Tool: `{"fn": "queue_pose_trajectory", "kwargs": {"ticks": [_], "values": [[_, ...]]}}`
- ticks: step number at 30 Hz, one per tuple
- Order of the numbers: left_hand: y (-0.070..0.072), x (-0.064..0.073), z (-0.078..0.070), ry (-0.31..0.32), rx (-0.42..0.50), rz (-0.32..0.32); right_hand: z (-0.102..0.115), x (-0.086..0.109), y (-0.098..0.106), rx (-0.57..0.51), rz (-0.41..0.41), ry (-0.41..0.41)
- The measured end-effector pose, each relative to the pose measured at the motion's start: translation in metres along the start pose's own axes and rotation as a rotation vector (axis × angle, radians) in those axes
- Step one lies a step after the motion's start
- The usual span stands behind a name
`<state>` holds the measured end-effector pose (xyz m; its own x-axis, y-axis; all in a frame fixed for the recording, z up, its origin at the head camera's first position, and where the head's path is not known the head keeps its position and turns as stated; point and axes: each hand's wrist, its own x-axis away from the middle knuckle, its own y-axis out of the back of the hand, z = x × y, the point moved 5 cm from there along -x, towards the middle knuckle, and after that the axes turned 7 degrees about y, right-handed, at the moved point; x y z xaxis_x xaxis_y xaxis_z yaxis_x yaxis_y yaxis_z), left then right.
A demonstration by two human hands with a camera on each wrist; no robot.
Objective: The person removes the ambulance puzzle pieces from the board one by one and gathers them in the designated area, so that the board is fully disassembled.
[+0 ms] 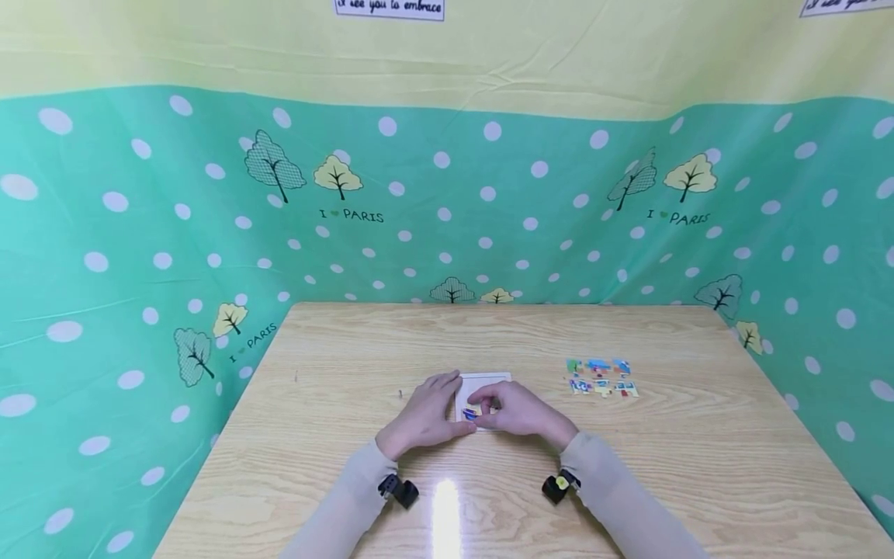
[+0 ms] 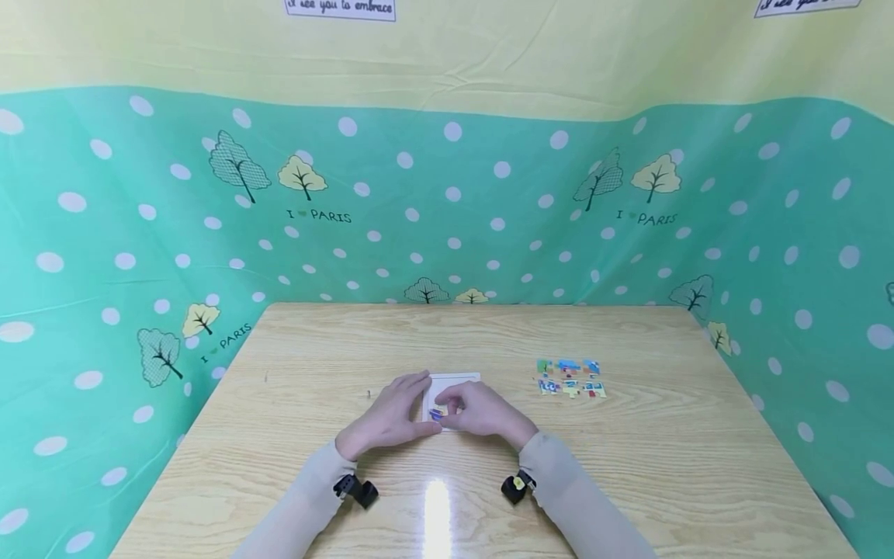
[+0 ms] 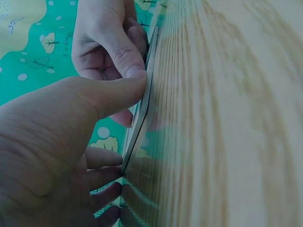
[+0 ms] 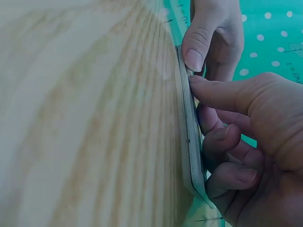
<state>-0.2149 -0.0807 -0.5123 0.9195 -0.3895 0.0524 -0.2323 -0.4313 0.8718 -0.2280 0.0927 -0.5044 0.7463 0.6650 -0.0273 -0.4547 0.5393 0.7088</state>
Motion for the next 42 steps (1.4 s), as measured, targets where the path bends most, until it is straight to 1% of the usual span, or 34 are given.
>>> {"fn": "queue_pose_trajectory", "kwargs": {"ticks": [3,9,12,18,22,28,33,42], "values": [[0.001,0.000,0.000,0.006,0.001,0.004,0.002,-0.001,0.000,0.015,0.010,-0.004],[0.000,0.001,0.000,0.005,-0.002,0.003,0.002,-0.002,-0.001,-0.003,0.022,-0.030],[0.000,0.001,-0.001,-0.002,0.001,-0.001,0.001,-0.001,-0.002,-0.024,0.012,-0.045],[-0.002,0.000,0.001,0.000,0.008,0.002,-0.001,0.002,-0.003,-0.056,-0.034,-0.070],[-0.002,0.000,0.001,-0.004,0.001,-0.002,-0.002,0.002,-0.003,-0.061,-0.065,-0.052],[-0.002,0.000,0.002,0.006,0.010,0.011,-0.008,0.001,-0.003,-0.136,-0.114,-0.044],[-0.002,0.000,0.002,0.002,0.017,0.011,-0.011,-0.001,-0.003,-0.200,-0.111,-0.025],[-0.001,0.001,0.000,-0.010,0.012,0.003,-0.012,-0.001,-0.002,-0.242,-0.121,-0.011]]}}
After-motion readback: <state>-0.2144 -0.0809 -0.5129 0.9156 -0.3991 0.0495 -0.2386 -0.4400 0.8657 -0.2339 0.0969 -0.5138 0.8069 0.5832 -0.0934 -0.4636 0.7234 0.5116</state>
